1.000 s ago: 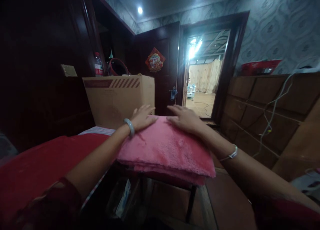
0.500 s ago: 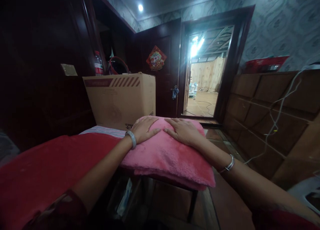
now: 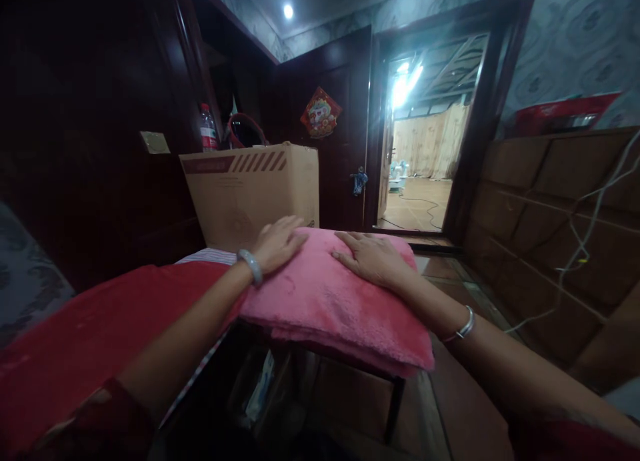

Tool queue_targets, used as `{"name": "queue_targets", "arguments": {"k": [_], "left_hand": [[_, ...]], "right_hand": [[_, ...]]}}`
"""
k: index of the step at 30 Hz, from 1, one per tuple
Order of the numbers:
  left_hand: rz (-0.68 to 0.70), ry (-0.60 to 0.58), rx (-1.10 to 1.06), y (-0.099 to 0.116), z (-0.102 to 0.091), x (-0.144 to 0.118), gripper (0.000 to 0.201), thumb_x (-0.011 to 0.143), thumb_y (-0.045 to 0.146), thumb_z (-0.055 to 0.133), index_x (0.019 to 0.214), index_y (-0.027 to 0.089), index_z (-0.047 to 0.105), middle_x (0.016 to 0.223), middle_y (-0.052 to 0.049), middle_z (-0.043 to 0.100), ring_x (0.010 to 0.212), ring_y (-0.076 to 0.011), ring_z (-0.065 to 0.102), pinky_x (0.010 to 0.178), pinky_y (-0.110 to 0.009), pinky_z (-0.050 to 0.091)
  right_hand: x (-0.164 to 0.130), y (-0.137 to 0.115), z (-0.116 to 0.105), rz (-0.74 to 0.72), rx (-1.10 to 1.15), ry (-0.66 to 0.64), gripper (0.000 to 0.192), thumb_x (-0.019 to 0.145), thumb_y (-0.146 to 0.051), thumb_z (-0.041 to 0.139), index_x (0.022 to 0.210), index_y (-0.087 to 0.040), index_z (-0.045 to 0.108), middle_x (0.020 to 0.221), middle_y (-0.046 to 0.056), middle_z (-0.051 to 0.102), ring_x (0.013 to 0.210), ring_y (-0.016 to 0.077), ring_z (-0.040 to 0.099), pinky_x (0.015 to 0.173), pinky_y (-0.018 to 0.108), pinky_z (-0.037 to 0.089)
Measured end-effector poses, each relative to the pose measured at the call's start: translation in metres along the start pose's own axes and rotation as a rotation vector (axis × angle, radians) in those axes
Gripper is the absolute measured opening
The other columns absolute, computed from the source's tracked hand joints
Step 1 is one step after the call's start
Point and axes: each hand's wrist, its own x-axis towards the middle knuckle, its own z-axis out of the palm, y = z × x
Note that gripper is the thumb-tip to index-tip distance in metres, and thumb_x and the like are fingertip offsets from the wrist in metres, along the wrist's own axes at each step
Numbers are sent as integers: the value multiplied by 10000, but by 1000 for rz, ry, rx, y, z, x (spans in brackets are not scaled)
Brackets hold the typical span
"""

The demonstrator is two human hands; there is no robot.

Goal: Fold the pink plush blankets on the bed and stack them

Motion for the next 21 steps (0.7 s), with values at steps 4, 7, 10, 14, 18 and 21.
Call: {"name": "queue_targets", "arguments": {"k": [4, 7, 10, 14, 18, 21], "left_hand": [[282, -122, -46, 40, 11, 9, 606, 1002, 588, 220, 1529, 314, 340, 1611, -26, 358, 1493, -255, 270, 1201, -569, 179], [186, -97, -26, 30, 25, 12, 608, 987, 610, 268, 1482, 294, 428, 1570, -37, 426, 1447, -283, 349, 1177, -561, 254], [44, -51, -28, -5, 33, 9, 595, 987, 593, 278, 1471, 294, 451, 1575, -30, 421, 1447, -292, 351, 1158, -577, 286], [-122, -79, -61, -62, 40, -15, 579, 1011, 528, 209, 1488, 289, 433, 1537, -48, 476, 1392, -274, 449, 1135, -538, 336], [-341, -210, 6, -121, 52, -67, 602, 1000, 479, 291, 1524, 197, 378, 1583, -122, 391, 1462, -289, 351, 1163, -522, 299], [-478, -305, 56, -157, 56, -127, 673, 971, 455, 392, 1569, 169, 268, 1626, -154, 285, 1504, -303, 257, 1179, -553, 254]], "right_hand": [[-1, 1, 2, -7, 7, 43, 652, 991, -617, 296, 1484, -227, 469, 1439, 122, 560, 1294, 337, 547, 1054, 511, 450], [-2, 2, 2, -13, 4, 30, 662, 981, -636, 310, 1479, -233, 475, 1433, 116, 567, 1286, 333, 553, 1060, 498, 448], [-2, 4, 2, -13, -6, 13, 688, 975, -650, 310, 1496, -224, 451, 1460, 114, 541, 1300, 333, 540, 1077, 509, 432], [-1, 6, 5, -18, -10, 21, 710, 977, -659, 285, 1507, -210, 434, 1463, 120, 537, 1292, 344, 544, 1060, 536, 443], [1, 9, 6, -32, 26, 36, 714, 970, -668, 307, 1490, -204, 463, 1448, 128, 551, 1269, 354, 562, 1044, 550, 458], [2, 20, 7, -35, 107, 19, 754, 947, -696, 347, 1498, -194, 458, 1462, 141, 533, 1270, 363, 563, 1063, 555, 440]]}}
